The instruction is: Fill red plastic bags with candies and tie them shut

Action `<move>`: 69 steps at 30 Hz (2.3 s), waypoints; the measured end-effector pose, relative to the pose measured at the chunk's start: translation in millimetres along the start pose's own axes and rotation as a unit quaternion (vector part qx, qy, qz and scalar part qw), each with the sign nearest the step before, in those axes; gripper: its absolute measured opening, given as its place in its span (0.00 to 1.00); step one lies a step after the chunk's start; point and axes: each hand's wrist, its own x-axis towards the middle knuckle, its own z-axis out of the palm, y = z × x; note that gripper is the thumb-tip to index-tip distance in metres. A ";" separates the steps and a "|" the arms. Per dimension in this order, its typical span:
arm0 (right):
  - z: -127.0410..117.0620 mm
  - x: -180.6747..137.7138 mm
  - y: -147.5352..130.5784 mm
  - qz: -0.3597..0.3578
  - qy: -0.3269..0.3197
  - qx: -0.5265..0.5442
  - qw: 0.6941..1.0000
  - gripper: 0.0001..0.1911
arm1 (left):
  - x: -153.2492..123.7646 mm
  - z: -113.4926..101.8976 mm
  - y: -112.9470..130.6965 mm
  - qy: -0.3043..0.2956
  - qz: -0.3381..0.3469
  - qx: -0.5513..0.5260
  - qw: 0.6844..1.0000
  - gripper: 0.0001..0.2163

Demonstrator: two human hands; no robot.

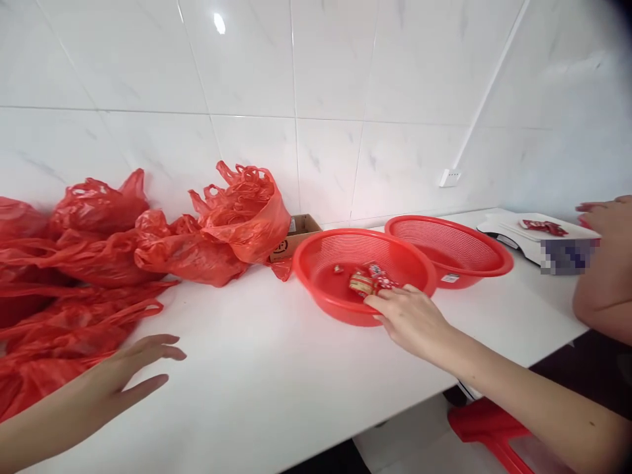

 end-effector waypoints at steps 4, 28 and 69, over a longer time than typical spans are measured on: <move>20.7 17.8 11.0 0.042 -0.003 -0.065 0.997 0.14 | 3.1 -12.0 15.4 -0.054 -0.013 -0.047 0.997 0.16; -11.1 355.5 -137.5 -0.096 0.094 0.206 0.969 0.22 | 185.5 -41.1 119.7 0.135 -0.065 -0.080 0.986 0.25; 40.5 123.7 -48.0 0.216 0.035 0.765 0.606 0.23 | 156.6 -180.4 83.6 0.483 -0.155 -0.466 0.725 0.20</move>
